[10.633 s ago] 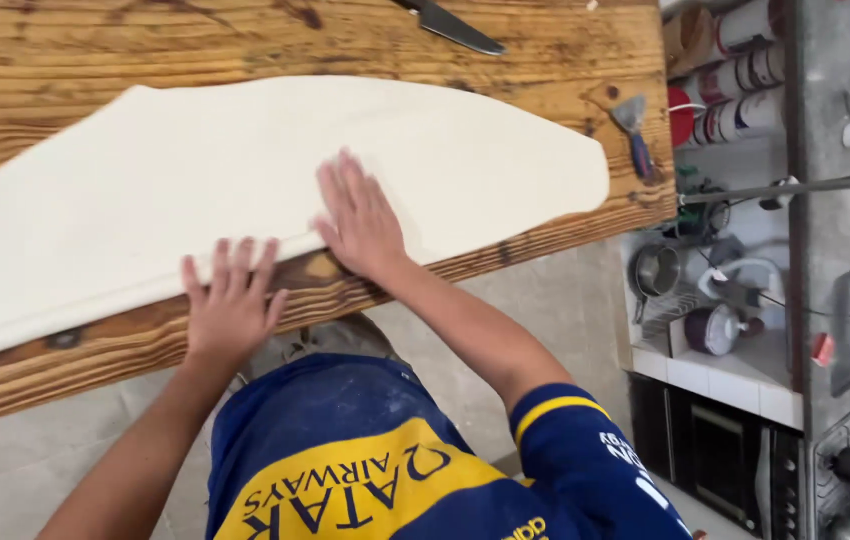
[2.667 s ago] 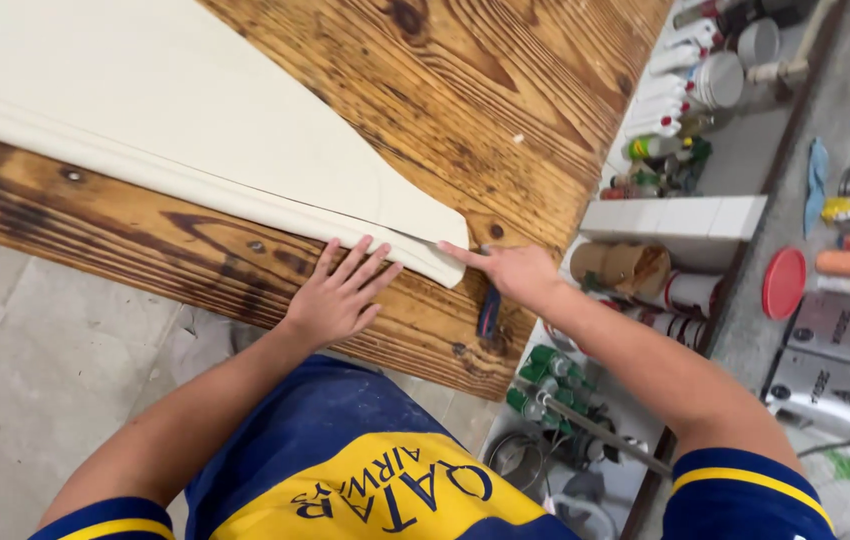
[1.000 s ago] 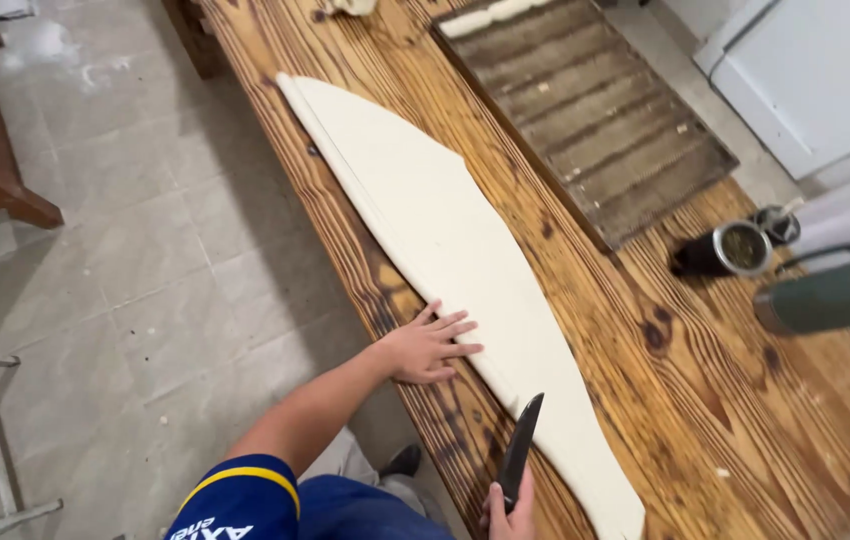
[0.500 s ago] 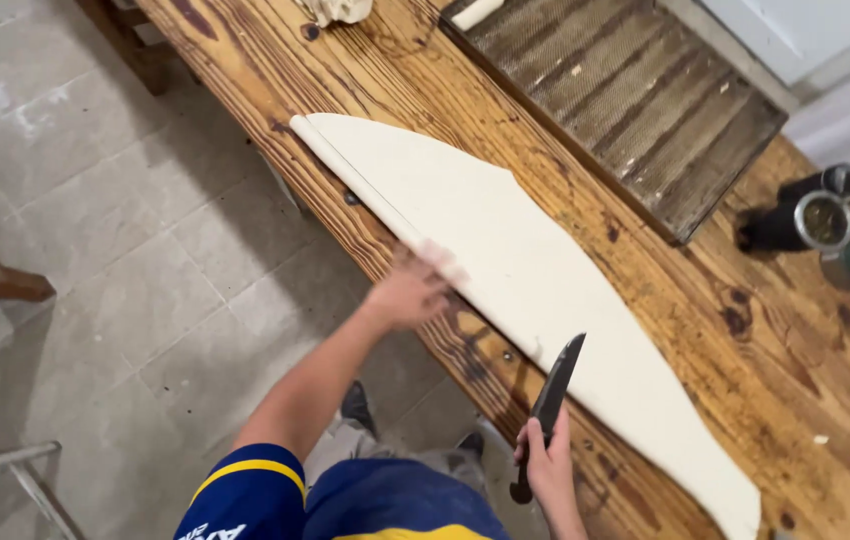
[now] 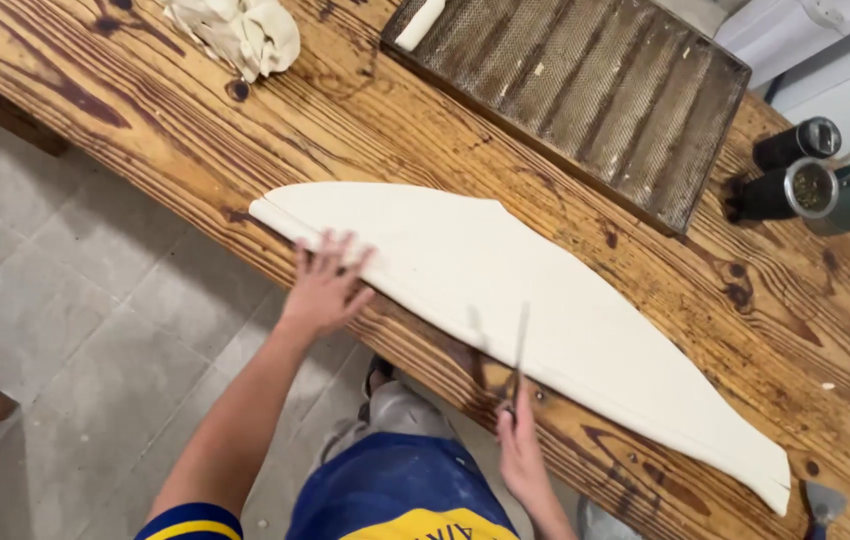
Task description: Cutting a large sheet of dough into strips and rolling them into long ropes on a wooden table.
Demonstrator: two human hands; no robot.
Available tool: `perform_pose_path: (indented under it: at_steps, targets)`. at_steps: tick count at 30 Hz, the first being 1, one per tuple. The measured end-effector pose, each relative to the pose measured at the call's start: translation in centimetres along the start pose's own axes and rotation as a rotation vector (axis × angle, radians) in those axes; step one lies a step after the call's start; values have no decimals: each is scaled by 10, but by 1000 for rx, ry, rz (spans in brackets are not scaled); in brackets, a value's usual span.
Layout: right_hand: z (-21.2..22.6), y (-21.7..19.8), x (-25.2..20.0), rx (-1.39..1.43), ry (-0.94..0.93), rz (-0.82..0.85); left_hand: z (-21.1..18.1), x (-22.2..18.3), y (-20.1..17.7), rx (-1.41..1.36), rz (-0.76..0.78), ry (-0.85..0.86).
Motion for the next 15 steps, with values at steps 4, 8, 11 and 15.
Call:
perform_pose_path:
  at_steps: [4, 8, 11, 15]
  targets:
    - [58, 41, 50, -210, -354, -175, 68, 21, 26, -9, -588, -214]
    - [60, 70, 96, -517, -712, -435, 87, 18, 15, 18, -763, -210]
    - [61, 85, 115, -644, -791, -398, 92, 19, 4, -10, -764, -152]
    - [42, 102, 117, -755, -714, -456, 95, 20, -2, -51, -737, -41]
Point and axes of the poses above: each hand's wrist, its own x-axis towards the middle knuckle, its own y-axis out of the palm, z = x × y, the point moved 4 cm from there along x, towards the middle knuckle, and after that the axes turned 8 degrees about x, right-handed, at the moved point
